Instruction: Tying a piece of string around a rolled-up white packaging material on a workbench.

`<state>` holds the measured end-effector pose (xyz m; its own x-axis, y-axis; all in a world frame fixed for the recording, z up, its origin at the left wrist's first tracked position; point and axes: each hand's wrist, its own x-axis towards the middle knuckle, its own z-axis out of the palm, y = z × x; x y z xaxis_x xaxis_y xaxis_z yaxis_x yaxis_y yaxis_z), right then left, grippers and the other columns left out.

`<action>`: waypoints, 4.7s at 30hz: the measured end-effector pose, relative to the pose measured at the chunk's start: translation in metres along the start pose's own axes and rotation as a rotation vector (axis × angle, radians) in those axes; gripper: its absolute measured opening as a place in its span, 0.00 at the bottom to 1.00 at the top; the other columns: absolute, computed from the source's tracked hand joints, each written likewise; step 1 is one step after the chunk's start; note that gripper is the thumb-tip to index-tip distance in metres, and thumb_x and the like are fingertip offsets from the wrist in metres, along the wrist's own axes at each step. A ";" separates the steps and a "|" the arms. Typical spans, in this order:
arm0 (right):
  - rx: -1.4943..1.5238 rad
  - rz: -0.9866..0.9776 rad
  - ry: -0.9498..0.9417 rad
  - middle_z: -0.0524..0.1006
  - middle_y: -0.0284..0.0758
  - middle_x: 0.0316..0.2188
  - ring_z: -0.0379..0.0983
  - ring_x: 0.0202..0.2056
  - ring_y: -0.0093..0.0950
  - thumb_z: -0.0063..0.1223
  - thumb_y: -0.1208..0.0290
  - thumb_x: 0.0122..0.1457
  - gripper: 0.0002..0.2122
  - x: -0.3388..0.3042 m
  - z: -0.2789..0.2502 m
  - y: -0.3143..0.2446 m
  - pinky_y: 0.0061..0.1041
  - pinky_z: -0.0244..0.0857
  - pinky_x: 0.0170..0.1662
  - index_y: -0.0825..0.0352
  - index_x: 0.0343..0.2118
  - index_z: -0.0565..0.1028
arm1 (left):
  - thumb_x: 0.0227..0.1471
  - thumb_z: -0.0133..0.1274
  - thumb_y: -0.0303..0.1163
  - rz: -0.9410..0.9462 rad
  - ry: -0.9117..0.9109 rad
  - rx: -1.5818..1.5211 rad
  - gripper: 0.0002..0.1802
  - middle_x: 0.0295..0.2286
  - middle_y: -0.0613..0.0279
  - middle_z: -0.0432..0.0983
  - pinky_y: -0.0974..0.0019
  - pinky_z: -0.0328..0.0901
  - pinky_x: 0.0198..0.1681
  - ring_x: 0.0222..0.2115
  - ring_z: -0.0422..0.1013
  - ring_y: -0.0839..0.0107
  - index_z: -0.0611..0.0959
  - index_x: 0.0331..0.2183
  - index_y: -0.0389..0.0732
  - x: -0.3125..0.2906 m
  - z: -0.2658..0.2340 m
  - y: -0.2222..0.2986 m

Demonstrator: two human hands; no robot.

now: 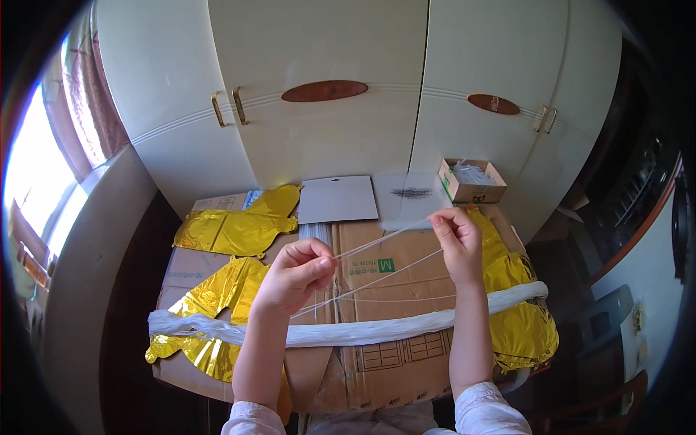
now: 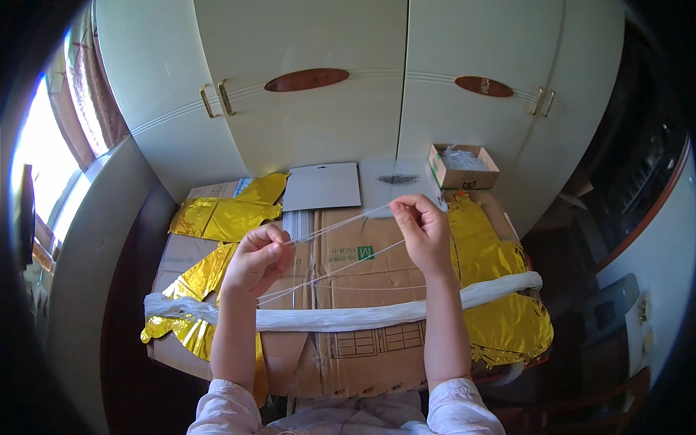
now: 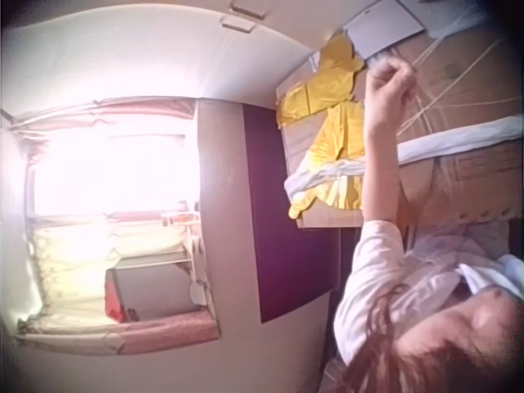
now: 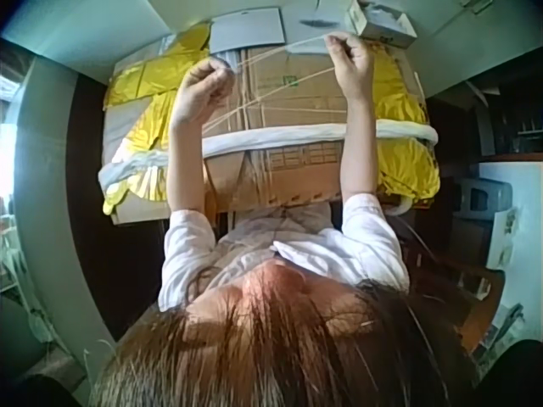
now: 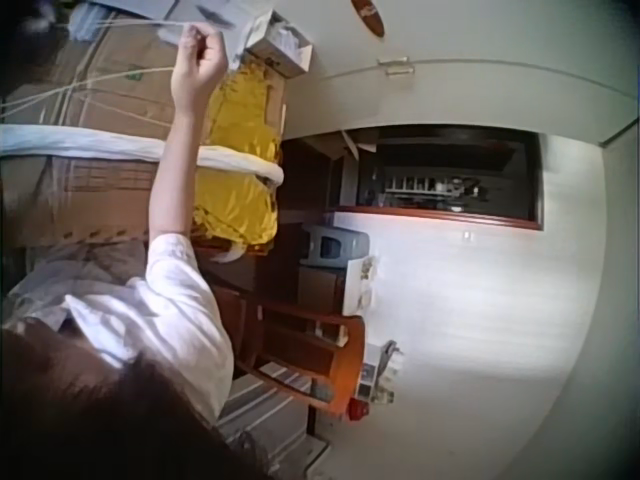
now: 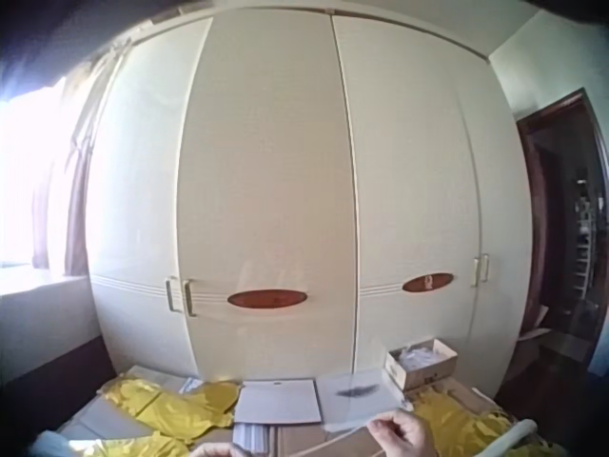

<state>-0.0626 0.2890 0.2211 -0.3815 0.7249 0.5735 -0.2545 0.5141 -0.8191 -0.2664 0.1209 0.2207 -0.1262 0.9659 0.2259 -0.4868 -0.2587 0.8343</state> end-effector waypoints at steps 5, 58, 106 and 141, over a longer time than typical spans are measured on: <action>-0.102 -0.024 -0.039 0.63 0.21 0.14 0.53 0.19 0.10 0.51 0.72 0.56 0.06 0.000 0.009 0.013 0.13 0.48 0.21 0.69 0.27 0.73 | 0.52 0.51 0.31 -0.023 -0.179 -0.299 0.08 0.22 0.60 0.72 0.74 0.58 0.20 0.20 0.65 0.74 0.75 0.33 0.37 -0.005 0.008 0.001; 0.515 0.044 -0.590 0.70 0.36 0.41 0.68 0.42 0.23 0.46 0.61 0.59 0.19 -0.043 0.079 -0.015 0.22 0.64 0.42 0.66 0.50 0.64 | 0.54 0.47 0.25 0.026 0.012 -0.279 0.03 0.26 0.59 0.75 0.77 0.64 0.26 0.24 0.69 0.77 0.75 0.31 0.37 -0.009 0.026 0.013; -0.104 -0.067 -0.531 0.74 0.35 0.20 0.70 0.21 0.24 0.47 0.72 0.57 0.05 -0.037 0.057 -0.038 0.21 0.62 0.25 0.67 0.29 0.73 | 0.44 0.49 0.24 0.326 -0.192 -0.300 0.05 0.15 0.63 0.64 0.68 0.55 0.26 0.22 0.58 0.72 0.76 0.28 0.35 -0.012 0.025 0.020; -0.035 -0.073 -0.534 0.72 0.36 0.17 0.69 0.18 0.28 0.50 0.73 0.54 0.04 -0.040 0.047 -0.058 0.24 0.62 0.22 0.67 0.28 0.74 | 0.48 0.48 0.23 0.270 -0.085 0.777 0.07 0.21 0.63 0.72 0.70 0.61 0.35 0.27 0.64 0.75 0.80 0.29 0.30 -0.011 0.032 0.012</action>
<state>-0.0740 0.2086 0.2446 -0.7646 0.3577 0.5361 -0.2711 0.5762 -0.7711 -0.2428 0.1067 0.2442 -0.0720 0.8746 0.4794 0.2911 -0.4413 0.8488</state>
